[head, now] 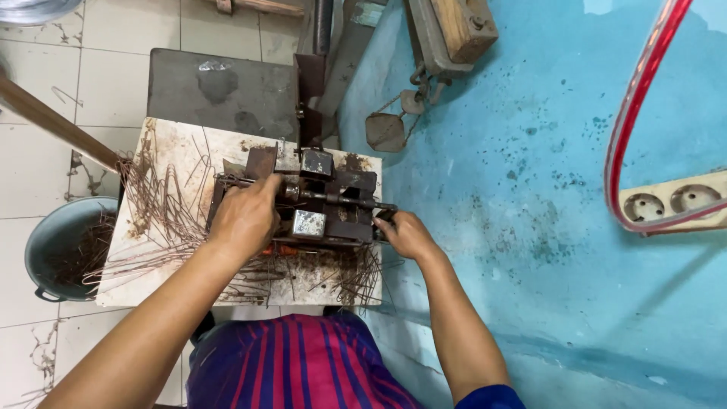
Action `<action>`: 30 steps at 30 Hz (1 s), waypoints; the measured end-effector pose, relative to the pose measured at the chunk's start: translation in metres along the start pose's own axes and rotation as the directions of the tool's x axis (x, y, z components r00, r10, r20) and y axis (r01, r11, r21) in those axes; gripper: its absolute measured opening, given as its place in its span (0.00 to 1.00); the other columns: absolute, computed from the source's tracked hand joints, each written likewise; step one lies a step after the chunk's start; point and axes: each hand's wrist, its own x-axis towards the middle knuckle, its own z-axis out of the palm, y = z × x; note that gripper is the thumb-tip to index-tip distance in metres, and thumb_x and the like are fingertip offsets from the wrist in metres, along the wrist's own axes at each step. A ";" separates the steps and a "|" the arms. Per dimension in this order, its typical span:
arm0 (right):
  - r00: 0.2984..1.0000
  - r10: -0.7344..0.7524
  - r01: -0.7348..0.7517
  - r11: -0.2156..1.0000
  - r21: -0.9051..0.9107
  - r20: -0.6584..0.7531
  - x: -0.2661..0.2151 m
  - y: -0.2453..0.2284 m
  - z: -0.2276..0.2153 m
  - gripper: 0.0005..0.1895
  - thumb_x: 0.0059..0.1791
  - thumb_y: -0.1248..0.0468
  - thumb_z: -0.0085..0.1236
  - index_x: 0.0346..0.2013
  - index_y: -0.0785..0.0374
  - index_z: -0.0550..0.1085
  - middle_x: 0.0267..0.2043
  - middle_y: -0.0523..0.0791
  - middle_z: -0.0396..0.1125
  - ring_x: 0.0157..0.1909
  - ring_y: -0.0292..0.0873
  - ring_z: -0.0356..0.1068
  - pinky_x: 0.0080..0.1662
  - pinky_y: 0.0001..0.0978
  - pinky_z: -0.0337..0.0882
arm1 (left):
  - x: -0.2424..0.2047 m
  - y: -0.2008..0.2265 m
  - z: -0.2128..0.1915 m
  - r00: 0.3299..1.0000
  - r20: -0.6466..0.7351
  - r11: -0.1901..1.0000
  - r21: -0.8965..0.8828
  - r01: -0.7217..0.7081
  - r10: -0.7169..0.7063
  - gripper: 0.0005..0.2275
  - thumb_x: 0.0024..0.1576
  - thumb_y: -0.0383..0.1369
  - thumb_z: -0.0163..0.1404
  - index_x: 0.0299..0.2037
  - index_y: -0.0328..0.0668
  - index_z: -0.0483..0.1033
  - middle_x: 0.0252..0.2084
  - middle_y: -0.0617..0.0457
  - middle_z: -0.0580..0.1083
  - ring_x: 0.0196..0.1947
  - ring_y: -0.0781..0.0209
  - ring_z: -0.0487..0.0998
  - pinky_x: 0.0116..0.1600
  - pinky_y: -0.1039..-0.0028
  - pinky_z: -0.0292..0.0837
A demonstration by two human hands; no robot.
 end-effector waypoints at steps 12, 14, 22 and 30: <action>0.955 -0.219 0.242 0.966 0.094 -0.200 0.027 0.033 0.051 0.32 0.41 0.74 0.51 0.61 0.69 0.66 0.49 0.57 0.69 0.57 0.63 0.67 0.63 0.48 0.64 | -0.003 0.028 -0.048 1.000 -0.028 0.977 -0.215 -0.006 0.000 0.36 0.48 0.21 0.52 0.71 0.42 0.56 0.43 0.34 0.78 0.40 0.34 0.81 0.46 0.53 0.70; 0.987 -0.116 0.127 0.987 0.097 -0.108 0.006 0.020 0.042 0.22 0.40 0.69 0.56 0.48 0.65 0.67 0.39 0.53 0.68 0.49 0.61 0.69 0.54 0.50 0.67 | -0.002 0.029 -0.049 1.000 -0.025 0.976 -0.217 -0.003 -0.002 0.36 0.49 0.21 0.52 0.71 0.42 0.55 0.44 0.34 0.78 0.42 0.34 0.81 0.47 0.54 0.70; 0.971 0.164 -0.142 0.981 -0.131 0.176 -0.022 0.024 0.082 0.48 0.42 0.56 0.63 0.70 0.72 0.53 0.74 0.61 0.45 0.75 0.66 0.41 0.71 0.67 0.40 | 0.011 0.043 -0.104 0.985 0.080 0.945 -0.281 0.168 -0.152 0.29 0.55 0.29 0.54 0.69 0.39 0.61 0.34 0.32 0.79 0.32 0.37 0.82 0.50 0.51 0.73; 0.976 0.055 -0.011 0.979 -0.203 0.209 -0.065 0.028 0.081 0.37 0.51 0.56 0.53 0.69 0.70 0.53 0.69 0.59 0.54 0.72 0.61 0.49 0.69 0.53 0.44 | 0.143 0.021 -0.135 0.934 -0.280 0.805 -0.594 0.011 -0.220 0.28 0.63 0.49 0.48 0.67 0.38 0.59 0.64 0.42 0.65 0.58 0.53 0.72 0.60 0.52 0.65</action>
